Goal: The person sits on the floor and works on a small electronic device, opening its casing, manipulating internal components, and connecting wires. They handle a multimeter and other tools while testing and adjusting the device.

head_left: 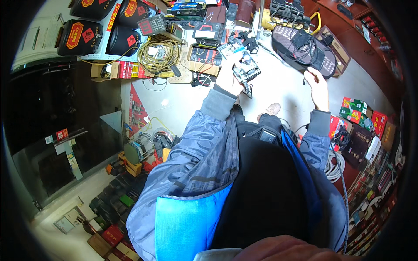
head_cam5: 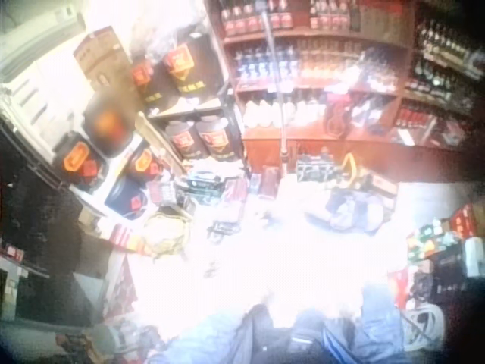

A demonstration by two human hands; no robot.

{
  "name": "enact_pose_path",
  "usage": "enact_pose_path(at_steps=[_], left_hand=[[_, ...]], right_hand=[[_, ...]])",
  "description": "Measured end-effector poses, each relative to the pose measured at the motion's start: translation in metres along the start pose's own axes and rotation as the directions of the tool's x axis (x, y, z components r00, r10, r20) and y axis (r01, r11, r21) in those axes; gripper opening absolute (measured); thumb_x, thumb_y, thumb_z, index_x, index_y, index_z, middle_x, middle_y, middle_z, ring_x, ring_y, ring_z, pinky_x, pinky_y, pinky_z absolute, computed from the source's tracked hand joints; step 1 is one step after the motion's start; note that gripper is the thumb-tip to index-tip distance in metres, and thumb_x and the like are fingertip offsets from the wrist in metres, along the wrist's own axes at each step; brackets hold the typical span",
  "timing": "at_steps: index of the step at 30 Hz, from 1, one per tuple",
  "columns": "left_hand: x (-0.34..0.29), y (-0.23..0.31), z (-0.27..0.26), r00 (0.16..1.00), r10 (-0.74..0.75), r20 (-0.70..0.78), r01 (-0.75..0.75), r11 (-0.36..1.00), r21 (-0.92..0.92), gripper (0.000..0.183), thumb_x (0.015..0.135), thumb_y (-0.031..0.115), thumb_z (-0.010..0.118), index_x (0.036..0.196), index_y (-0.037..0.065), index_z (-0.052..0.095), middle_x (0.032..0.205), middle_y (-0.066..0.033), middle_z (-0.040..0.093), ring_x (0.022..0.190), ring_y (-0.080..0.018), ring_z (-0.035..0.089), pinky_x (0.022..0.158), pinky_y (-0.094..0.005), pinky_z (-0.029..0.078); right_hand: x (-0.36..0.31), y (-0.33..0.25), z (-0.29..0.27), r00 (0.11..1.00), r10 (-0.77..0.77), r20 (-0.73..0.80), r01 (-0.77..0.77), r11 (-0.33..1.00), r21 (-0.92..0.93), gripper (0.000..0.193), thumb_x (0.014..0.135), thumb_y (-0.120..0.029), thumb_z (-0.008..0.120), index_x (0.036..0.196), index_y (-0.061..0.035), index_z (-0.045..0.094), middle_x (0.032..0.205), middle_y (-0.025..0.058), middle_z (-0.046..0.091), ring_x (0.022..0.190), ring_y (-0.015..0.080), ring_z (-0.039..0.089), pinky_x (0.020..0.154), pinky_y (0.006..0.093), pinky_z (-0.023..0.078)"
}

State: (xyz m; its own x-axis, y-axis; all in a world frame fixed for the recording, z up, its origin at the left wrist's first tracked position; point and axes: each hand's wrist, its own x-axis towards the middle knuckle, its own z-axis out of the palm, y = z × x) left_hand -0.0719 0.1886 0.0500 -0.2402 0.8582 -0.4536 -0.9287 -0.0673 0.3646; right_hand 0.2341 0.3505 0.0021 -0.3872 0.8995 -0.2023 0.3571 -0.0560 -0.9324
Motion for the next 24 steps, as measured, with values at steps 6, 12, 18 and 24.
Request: enact_pose_path(at_steps=[6,12,18,24], left_hand=[[0.046,-0.062,0.045,0.998,0.065,-0.007,-0.064,0.993,0.097,0.032,0.096,0.028,0.070,0.114,0.004,0.061,0.119,-0.0207,0.069,0.113,-0.0358,0.069,0.103,-0.0489,0.057],[0.069,-0.113,0.097,0.989,0.144,0.016,-0.145,0.985,0.096,0.023,0.100,0.019,0.066,0.118,0.006,0.062,0.111,-0.0128,0.072,0.106,-0.0284,0.072,0.093,-0.0446,0.062],[0.096,-0.136,0.129,0.987,0.152,0.045,-0.157,0.979,0.130,0.029,0.100,0.018,0.066,0.123,0.001,0.060,0.113,-0.0143,0.071,0.103,-0.0281,0.072,0.094,-0.0430,0.062],[0.124,-0.153,0.164,0.979,0.202,0.021,-0.202,0.966,0.161,0.024,0.097,0.013,0.067,0.118,0.001,0.065,0.107,-0.0096,0.072,0.095,-0.0209,0.072,0.085,-0.0376,0.060]], right_hand=[[-0.016,0.014,-0.102,0.988,0.156,0.007,-0.154,0.965,0.213,0.035,0.100,-0.018,0.066,0.127,0.0030,0.066,0.110,0.0067,0.071,0.101,0.0138,0.065,0.094,0.0259,0.049],[0.008,-0.001,-0.075,0.929,-0.100,0.356,-0.029,0.939,0.341,0.033,0.104,-0.021,0.060,0.123,0.0044,0.067,0.114,0.0094,0.072,0.101,0.0144,0.066,0.092,0.0283,0.051],[0.033,-0.040,-0.027,0.876,-0.235,0.422,0.059,0.919,0.389,0.025,0.103,-0.019,0.056,0.108,0.0018,0.069,0.096,0.0042,0.065,0.087,0.0099,0.059,0.080,0.0266,0.050],[0.069,-0.054,-0.055,0.873,-0.076,0.482,-0.162,0.887,0.433,0.025,0.105,-0.021,0.058,0.100,0.0010,0.069,0.086,0.0023,0.067,0.077,0.0095,0.062,0.071,0.0244,0.050]])
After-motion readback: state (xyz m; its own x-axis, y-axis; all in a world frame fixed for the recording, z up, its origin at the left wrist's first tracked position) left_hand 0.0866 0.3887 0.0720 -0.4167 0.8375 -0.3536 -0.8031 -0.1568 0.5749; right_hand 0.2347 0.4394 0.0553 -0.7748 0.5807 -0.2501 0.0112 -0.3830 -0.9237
